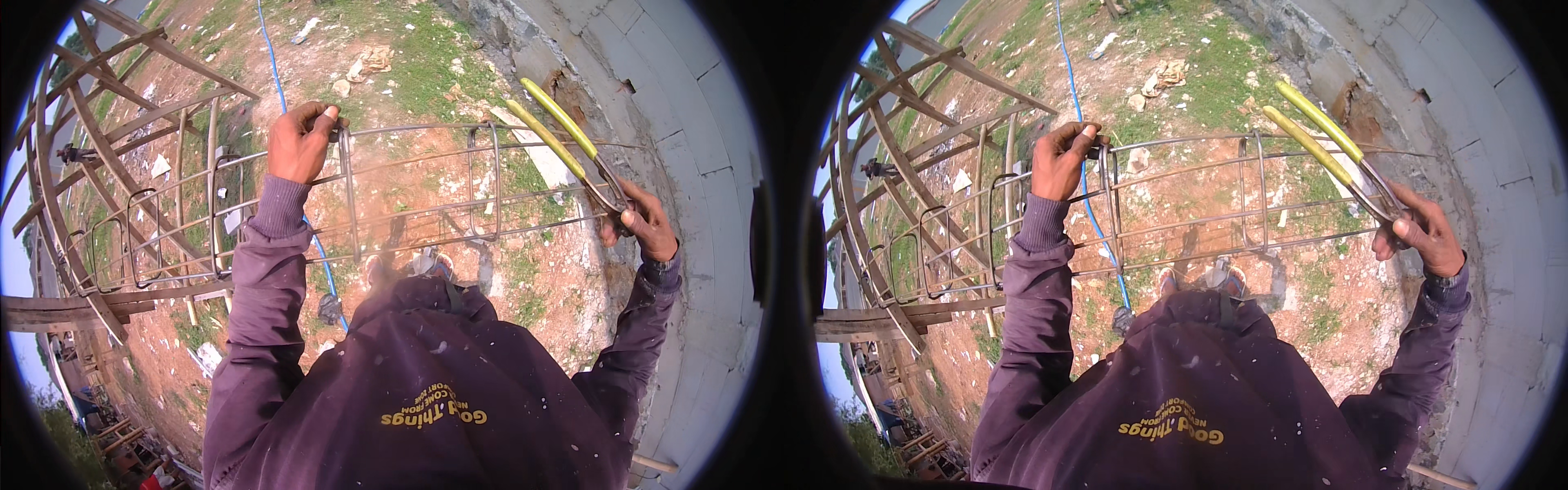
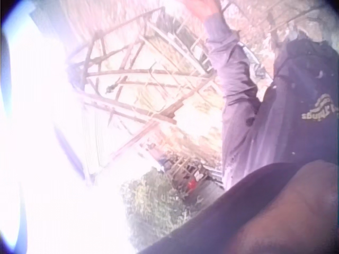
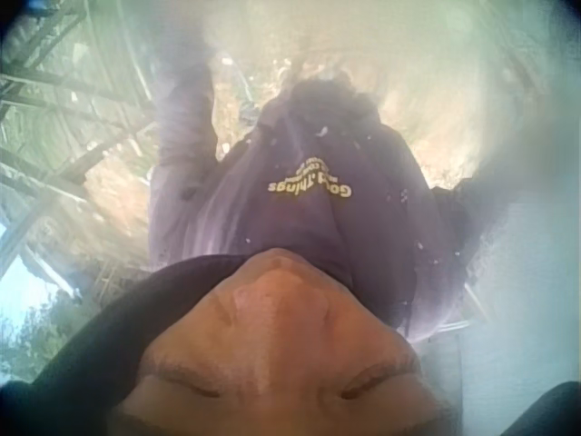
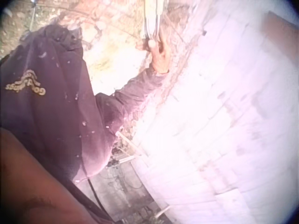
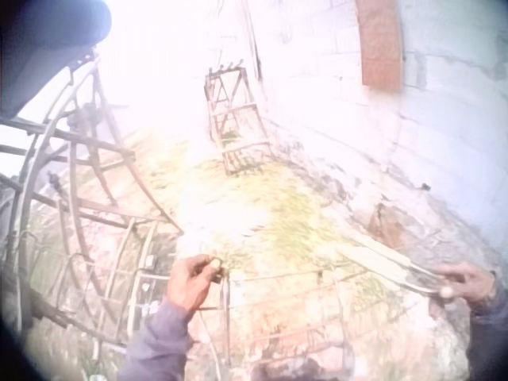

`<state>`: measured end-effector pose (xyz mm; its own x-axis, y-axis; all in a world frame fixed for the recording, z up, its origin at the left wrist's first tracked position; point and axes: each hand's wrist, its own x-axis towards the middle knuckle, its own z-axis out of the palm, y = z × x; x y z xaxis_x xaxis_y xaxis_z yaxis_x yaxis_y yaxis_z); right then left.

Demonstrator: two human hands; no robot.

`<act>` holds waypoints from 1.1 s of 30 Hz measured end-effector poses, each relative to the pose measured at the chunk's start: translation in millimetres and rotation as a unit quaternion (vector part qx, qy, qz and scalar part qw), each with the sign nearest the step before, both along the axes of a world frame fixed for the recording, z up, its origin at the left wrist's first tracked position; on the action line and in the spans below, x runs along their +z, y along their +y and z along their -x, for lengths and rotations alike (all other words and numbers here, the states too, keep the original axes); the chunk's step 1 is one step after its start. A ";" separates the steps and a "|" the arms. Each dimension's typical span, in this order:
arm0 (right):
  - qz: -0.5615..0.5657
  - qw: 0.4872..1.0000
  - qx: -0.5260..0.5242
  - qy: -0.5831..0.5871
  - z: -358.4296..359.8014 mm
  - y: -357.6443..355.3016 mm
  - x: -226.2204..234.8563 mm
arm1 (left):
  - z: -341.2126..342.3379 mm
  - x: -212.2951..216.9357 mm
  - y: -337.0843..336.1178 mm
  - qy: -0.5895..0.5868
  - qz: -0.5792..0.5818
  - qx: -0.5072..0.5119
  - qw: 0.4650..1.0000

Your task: The person assembles a cylindrical rebar cage by tying intersecting vertical and horizontal steel bars with wire. They use pliers to twist and secure the wire at multiple junctions, then reposition the cage and continue tying additional intersections.

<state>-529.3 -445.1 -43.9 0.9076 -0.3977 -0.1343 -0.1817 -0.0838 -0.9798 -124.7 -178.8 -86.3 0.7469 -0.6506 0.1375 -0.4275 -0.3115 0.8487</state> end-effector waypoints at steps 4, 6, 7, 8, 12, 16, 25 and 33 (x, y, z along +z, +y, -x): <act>-0.234 0.964 -0.023 -0.125 -21.8 66.8 -87.1 | -12.1 1.1 0.3 0.036 -0.022 -0.060 0.997; -0.260 0.942 -0.077 -0.199 -50.8 92.0 -95.9 | -18.3 -1.4 1.8 0.053 -0.058 -0.074 0.994; -0.235 0.933 -0.124 -0.242 -69.7 105.3 -94.1 | -21.7 -2.6 2.2 0.054 -0.072 -0.089 0.992; -0.274 0.908 -0.125 -0.292 -86.0 107.9 -86.0 | -25.0 -3.6 4.2 0.088 -0.097 -0.095 0.987; -0.213 0.916 -0.178 -0.291 -166.9 105.0 -57.7 | -37.9 -2.8 10.5 0.102 -0.073 -0.170 0.977; -0.236 0.904 -0.187 -0.304 -264.6 105.7 -55.7 | -44.3 1.3 14.5 0.072 -0.102 -0.181 0.976; -0.361 0.874 -0.127 -0.300 -365.0 99.1 -70.2 | -34.9 -8.0 12.9 0.138 -0.027 -0.149 0.979; -0.373 0.880 -0.102 -0.274 -383.3 111.7 -75.0 | -39.1 -15.1 11.2 0.098 -0.058 -0.144 0.983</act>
<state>-146.0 -333.4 -118.8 0.8370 -0.5471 0.0078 0.3990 0.6005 -0.6930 -85.5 -167.6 -101.5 0.5333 -0.8422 -0.0789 -0.3443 -0.3014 0.8892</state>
